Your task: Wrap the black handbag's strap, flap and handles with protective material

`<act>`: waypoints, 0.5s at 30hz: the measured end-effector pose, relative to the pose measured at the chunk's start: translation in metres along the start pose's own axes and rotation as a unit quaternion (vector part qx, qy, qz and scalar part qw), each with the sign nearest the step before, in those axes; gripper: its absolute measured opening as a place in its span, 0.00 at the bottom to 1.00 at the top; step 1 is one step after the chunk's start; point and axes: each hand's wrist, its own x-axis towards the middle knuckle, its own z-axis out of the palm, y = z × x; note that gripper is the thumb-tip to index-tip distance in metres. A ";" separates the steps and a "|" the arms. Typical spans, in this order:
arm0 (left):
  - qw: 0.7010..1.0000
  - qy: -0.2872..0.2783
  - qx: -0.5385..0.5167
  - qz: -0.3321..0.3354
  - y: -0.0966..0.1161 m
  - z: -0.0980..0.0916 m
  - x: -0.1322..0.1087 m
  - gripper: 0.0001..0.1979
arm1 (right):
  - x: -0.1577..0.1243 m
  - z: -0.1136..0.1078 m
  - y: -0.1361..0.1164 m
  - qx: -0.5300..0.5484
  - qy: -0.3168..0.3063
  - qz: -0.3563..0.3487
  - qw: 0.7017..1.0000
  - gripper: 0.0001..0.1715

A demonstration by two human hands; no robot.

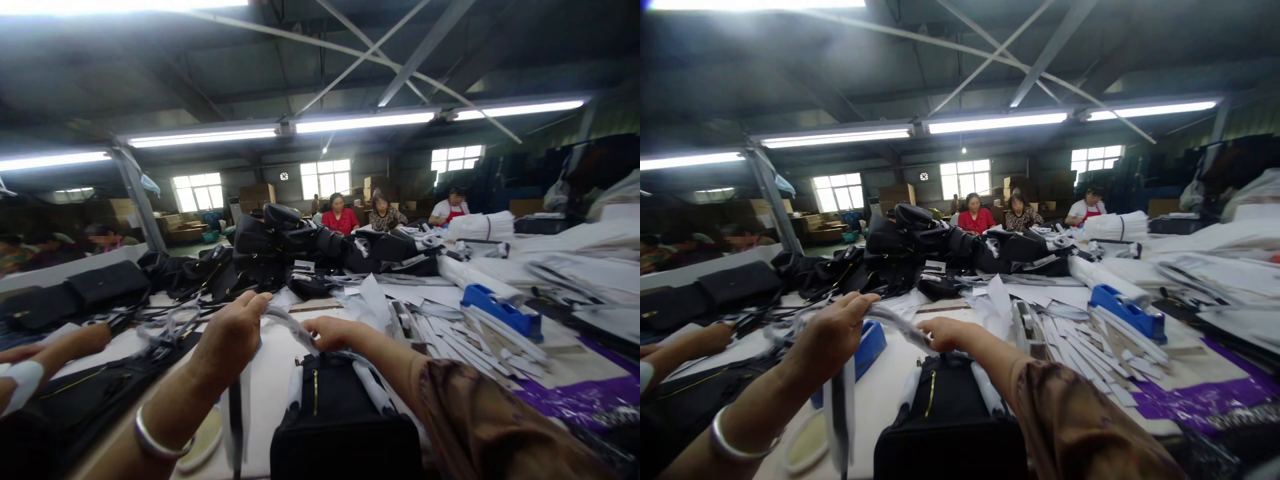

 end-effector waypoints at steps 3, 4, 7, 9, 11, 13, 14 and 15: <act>1.000 -0.014 0.001 0.001 0.000 0.002 -0.001 0.23 | 0.002 0.015 0.016 -0.092 -0.018 0.078 0.993 0.10; 1.000 -0.019 -0.009 -0.005 0.001 0.001 -0.002 0.24 | 0.004 0.020 0.020 -0.116 -0.017 0.097 0.988 0.09; 0.993 -0.032 -0.107 -0.050 0.003 -0.007 -0.007 0.23 | 0.009 0.032 0.032 -0.170 0.008 0.142 0.975 0.12; 0.953 -0.109 -0.257 -0.119 0.004 -0.013 -0.014 0.24 | 0.014 0.035 0.038 -0.194 0.039 0.165 0.966 0.13; 0.846 -0.234 -0.440 -0.188 0.004 -0.019 -0.023 0.29 | 0.017 0.036 0.044 -0.211 0.067 0.182 0.958 0.14; 0.737 -0.313 -0.550 -0.236 0.000 -0.021 -0.031 0.35 | 0.018 0.035 0.050 -0.222 0.086 0.194 0.952 0.15; 0.712 -0.327 -0.566 -0.257 -0.003 -0.022 -0.035 0.38 | 0.018 0.034 0.052 -0.226 0.092 0.198 0.949 0.14; 0.710 -0.333 -0.556 -0.276 -0.007 -0.023 -0.038 0.40 | 0.017 0.034 0.054 -0.229 0.096 0.201 0.948 0.14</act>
